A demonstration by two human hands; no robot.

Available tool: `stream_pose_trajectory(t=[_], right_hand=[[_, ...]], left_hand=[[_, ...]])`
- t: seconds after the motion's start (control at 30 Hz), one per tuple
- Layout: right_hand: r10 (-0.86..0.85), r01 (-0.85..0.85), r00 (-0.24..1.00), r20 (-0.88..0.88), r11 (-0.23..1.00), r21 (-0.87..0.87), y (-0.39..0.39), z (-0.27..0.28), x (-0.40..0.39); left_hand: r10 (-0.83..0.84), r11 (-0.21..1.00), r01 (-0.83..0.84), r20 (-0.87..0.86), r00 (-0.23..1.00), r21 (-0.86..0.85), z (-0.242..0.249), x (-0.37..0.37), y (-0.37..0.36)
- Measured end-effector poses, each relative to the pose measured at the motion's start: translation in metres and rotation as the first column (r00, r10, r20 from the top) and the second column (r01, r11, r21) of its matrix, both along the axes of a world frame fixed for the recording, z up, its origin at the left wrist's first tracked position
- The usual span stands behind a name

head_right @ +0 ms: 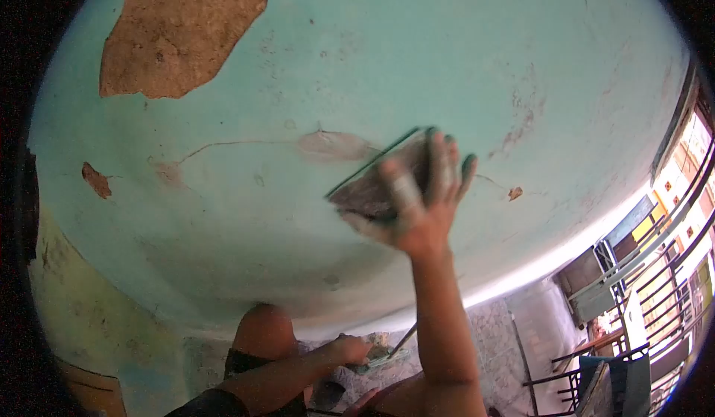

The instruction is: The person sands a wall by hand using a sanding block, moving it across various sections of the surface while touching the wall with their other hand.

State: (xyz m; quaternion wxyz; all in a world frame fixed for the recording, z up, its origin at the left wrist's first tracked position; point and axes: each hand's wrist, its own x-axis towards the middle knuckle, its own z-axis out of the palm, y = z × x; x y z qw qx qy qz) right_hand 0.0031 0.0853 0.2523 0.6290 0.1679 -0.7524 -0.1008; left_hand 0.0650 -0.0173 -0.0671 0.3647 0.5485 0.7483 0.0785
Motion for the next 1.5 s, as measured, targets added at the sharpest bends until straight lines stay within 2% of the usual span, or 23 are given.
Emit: stream_pose_trajectory(t=[0.03,0.07,0.1,0.13,0.17,0.23,0.3,0.37,0.43,0.47,0.5,0.57,0.63,0.7,0.77,0.83,0.87,0.93,1.03,1.23,1.3,1.37,1.5], right_hand=[[-0.016,0.017,1.0,0.013,0.999,-0.027,0.011,0.004,0.001],[0.188,-0.208,0.978,-0.09,0.909,-0.362,0.019,0.004,-0.008],[0.332,-0.418,0.908,-0.256,0.666,-0.618,0.029,0.005,-0.016],[0.046,-0.205,0.949,-0.311,0.84,-0.502,0.043,0.009,-0.011],[0.033,-0.201,0.947,-0.32,0.838,-0.507,0.039,0.008,-0.008],[-0.012,-0.006,0.997,-0.081,0.973,-0.231,0.01,0.002,-0.001],[-0.019,0.02,1.0,-0.017,0.998,0.063,-0.005,0.0,0.002],[0.004,-0.009,0.998,-0.055,0.996,-0.092,0.019,0.001,-0.003],[0.108,-0.23,0.956,-0.271,0.851,-0.471,0.037,0.01,-0.01],[-0.033,-0.128,0.959,-0.283,0.838,-0.531,0.037,0.013,-0.005],[-0.023,-0.146,0.955,-0.296,0.832,-0.535,0.033,0.015,-0.001],[-0.036,0.001,0.991,-0.127,0.965,-0.261,0.021,0.01,0.007],[0.049,-0.072,0.992,-0.116,0.977,-0.202,0.02,0.016,0.009],[0.08,-0.107,0.99,-0.116,0.963,-0.249,0.037,0.018,0.01],[0.007,-0.11,0.977,-0.214,0.872,-0.477,0.045,0.015,0.011],[-0.059,-0.046,0.968,-0.244,0.915,-0.402,0.052,0.012,0.008],[-0.073,-0.027,0.97,-0.233,0.917,-0.397,0.052,0.012,0.008],[-0.033,-0.08,0.961,-0.276,0.917,-0.391,0.048,0.014,0.005],[-0.042,-0.072,0.961,-0.274,0.917,-0.392,0.047,0.01,0.003],[0.094,-0.099,0.992,0.08,0.993,0.058,0.025,-0.019,0.006],[0.058,-0.061,0.997,-0.053,0.997,-0.054,0.05,-0.007,0.005],[0.087,-0.178,0.962,-0.258,0.919,-0.353,0.071,0.007,0.002],[0.014,-0.04,0.989,-0.146,0.984,-0.175,0.052,-0.003,0.004]], left_hand=[[-0.004,1.0,0.004,0.005,1.0,-0.012,-0.003,0.001,-0.001],[-0.049,0.999,0.049,-0.007,0.999,0.001,0.007,-0.001,-0.004],[-0.095,0.995,0.095,-0.021,0.995,0.015,0.023,-0.004,-0.007],[-0.074,0.997,0.074,0.015,0.997,-0.02,0.04,-0.005,-0.011],[-0.085,0.996,0.086,0.005,0.996,-0.028,0.035,-0.004,-0.009],[-0.043,0.999,0.043,-0.029,0.999,0.001,0.018,-0.005,-0.007],[-0.064,0.998,0.063,-0.037,0.997,-0.018,0.022,-0.009,-0.004],[-0.074,0.996,0.073,-0.038,0.996,-0.049,0.019,-0.009,-0.006],[-0.053,0.998,0.056,-0.066,0.996,0.039,0.014,-0.013,-0.006],[0.0,0.998,0.002,-0.041,0.999,0.061,0.024,-0.014,-0.012],[0.012,0.999,-0.009,-0.055,0.998,0.053,0.026,-0.021,-0.013],[-0.14,0.963,0.13,0.024,0.99,0.235,0.023,-0.039,-0.023],[-0.115,0.937,0.044,0.187,0.976,0.345,0.123,-0.05,-0.054],[-0.034,0.786,-0.059,0.139,0.99,0.615,0.193,-0.06,-0.078],[0.028,0.506,-0.046,0.037,0.999,0.862,0.272,-0.066,-0.108],[0.391,0.145,-0.006,-0.052,0.919,0.989,0.316,-0.066,-0.125],[0.584,-0.05,0.022,0.011,0.812,0.999,0.323,-0.067,-0.127],[0.792,-0.208,0.168,0.065,0.607,0.964,0.325,-0.076,-0.127],[0.825,-0.356,0.296,0.149,0.546,0.886,0.296,-0.093,-0.116],[0.921,-0.309,0.296,0.207,0.33,0.904,0.271,-0.086,-0.103],[0.941,-0.242,0.285,0.154,0.3,0.927,0.274,-0.084,-0.107],[0.98,0.094,0.163,-0.12,0.156,0.982,0.273,-0.08,-0.117],[0.972,0.221,-0.097,-0.21,0.107,0.97,0.28,-0.061,-0.125]])
